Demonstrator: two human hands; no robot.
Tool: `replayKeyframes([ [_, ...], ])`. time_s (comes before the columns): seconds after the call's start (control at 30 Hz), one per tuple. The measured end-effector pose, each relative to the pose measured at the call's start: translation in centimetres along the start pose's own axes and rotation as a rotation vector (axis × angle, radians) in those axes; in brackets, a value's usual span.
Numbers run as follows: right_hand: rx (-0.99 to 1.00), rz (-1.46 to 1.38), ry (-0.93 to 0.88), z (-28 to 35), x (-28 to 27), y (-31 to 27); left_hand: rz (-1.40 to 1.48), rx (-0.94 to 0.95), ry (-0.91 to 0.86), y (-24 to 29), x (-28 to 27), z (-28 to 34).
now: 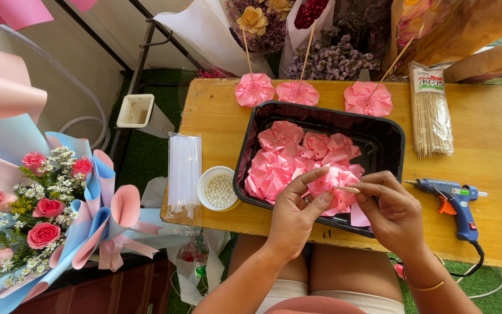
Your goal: The person constructs ribbon flowers by hand using a glue gun. The person applies glue to pink ribbon petals, attaches them to a wooden skewer, and layers the petals to form a rose shape.
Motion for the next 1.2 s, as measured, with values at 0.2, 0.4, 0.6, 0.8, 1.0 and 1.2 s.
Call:
replayKeyframes([
  [0.2, -0.153, 0.143, -0.051, -1.0, 0.1, -2.1, 0.027, -0.007, -0.007, -0.4, 0.0, -0.3],
  [0.4, -0.221, 0.234, 0.043, -0.2, 0.0, -1.4, 0.006, -0.041, 0.025, 0.2, 0.3, 0.0],
  [0.6, -0.431, 0.313, -0.007, -1.9, 0.5, -4.2, 0.025, -0.022, -0.010, -0.5, 0.2, -0.4],
  [0.8, -0.455, 0.311, -0.022, -1.6, 0.6, -3.8, 0.011, -0.045, 0.016, -0.7, -0.1, -0.6],
  [1.0, -0.425, 0.276, 0.105, -1.7, 0.6, -3.0, 0.170, -0.009, -0.006, -2.3, -1.1, -1.6],
  [1.2, -0.467, 0.261, 0.054, -2.5, 1.5, -3.9, 0.203, -0.036, 0.018, -2.9, -2.0, -2.2],
])
Point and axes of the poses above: each hand's wrist, its own z-axis away from the middle knuckle, its own x-axis out of the palm, y = z × x, the point moved 8 cm from there along -z, towards the middle knuckle, and after that the axes turned 14 degrees about -x, right-handed, at the moved point
